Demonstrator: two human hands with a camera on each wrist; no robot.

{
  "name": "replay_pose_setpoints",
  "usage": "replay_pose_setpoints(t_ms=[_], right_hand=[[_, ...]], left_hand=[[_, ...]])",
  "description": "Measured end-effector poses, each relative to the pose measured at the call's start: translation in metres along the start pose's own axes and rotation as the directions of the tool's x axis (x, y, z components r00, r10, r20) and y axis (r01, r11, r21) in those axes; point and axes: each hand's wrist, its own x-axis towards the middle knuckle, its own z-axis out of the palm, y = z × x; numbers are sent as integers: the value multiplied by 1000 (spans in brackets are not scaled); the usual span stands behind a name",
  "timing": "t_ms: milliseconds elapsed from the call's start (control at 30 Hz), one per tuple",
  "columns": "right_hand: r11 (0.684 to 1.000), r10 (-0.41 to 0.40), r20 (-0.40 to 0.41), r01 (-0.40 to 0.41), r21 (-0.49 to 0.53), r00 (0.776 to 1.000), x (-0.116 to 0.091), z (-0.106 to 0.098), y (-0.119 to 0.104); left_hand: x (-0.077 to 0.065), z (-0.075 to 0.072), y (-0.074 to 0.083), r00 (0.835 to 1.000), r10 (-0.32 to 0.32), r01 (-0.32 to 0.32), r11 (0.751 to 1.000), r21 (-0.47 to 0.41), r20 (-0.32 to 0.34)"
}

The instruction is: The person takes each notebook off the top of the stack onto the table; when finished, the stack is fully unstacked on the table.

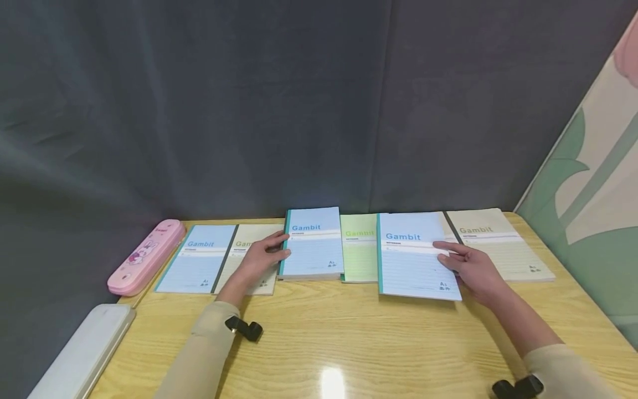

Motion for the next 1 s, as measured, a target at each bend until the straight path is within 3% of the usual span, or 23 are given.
replay_pose_setpoints(t_ms=[133, 367, 733, 867, 1000], right_hand=[[1000, 0, -7, 0, -15, 1000, -11, -15, 2], [987, 35, -32, -40, -154, 999, -31, -42, 9], [976, 101, -31, -106, -188, 994, -51, -82, 28], [958, 120, -44, -127, -259, 992, -59, -93, 33], [906, 108, -83, -132, -403, 991, -66, -107, 38]], left_hand=[[1, -2, 2, 1000, 2, -2, 1000, 6, -8], [2, -4, 7, 1000, 17, -17, 1000, 4, -11], [3, -6, 10, 1000, 24, -23, 999, -31, 18], [4, -7, 9, 999, 20, -19, 999, -32, 25], [4, -7, 7, 999, 32, -32, 999, -19, 13]])
